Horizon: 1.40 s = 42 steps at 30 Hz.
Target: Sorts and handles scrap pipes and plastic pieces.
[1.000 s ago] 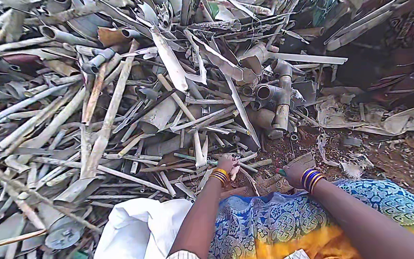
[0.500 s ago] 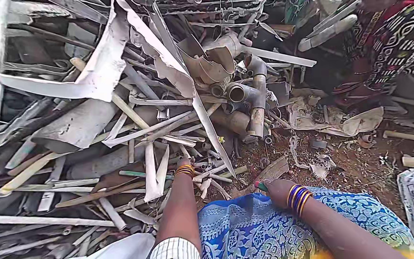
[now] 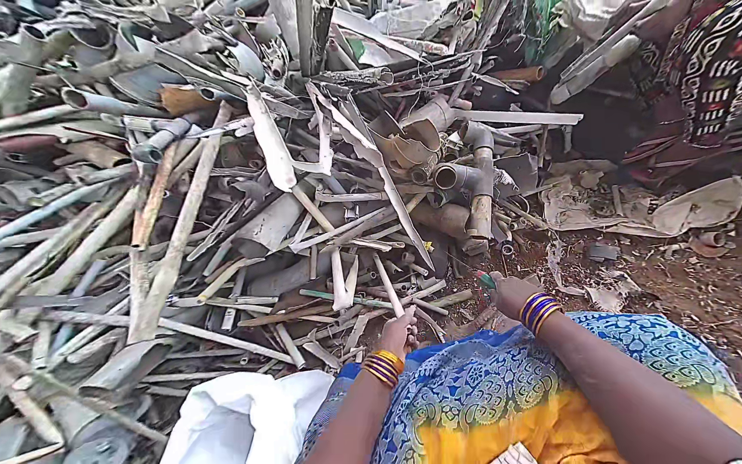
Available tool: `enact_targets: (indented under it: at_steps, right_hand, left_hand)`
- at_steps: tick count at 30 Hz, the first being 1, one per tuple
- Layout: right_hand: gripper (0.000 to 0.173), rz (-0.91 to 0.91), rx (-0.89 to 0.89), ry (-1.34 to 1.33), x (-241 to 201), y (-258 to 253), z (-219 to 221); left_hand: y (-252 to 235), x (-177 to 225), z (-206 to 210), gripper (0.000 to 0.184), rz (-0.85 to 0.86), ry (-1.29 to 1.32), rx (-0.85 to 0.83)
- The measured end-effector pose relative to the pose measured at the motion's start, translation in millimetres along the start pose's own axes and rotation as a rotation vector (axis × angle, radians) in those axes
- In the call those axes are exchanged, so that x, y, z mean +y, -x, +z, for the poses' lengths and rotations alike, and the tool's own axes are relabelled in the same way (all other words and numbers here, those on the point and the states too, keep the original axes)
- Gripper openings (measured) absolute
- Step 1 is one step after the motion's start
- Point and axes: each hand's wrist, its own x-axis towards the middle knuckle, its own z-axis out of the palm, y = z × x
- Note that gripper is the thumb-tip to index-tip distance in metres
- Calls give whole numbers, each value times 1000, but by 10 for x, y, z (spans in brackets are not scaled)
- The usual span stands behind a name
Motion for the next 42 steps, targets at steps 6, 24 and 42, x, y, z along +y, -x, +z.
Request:
enact_targets:
  at_steps: [6,24,42]
  right_hand:
    - [53,-312,763,-655,167,317,307]
    - [45,11,248,-430,279,242,528]
    - [43,-91,223,-306,313,123,612]
  left_hand:
    - [1204,-360,-691,32,115,185,-239]
    - [1953,-397,-91,34,-5,519,-500]
    - [2011,-237,82,24,-40,521,-431]
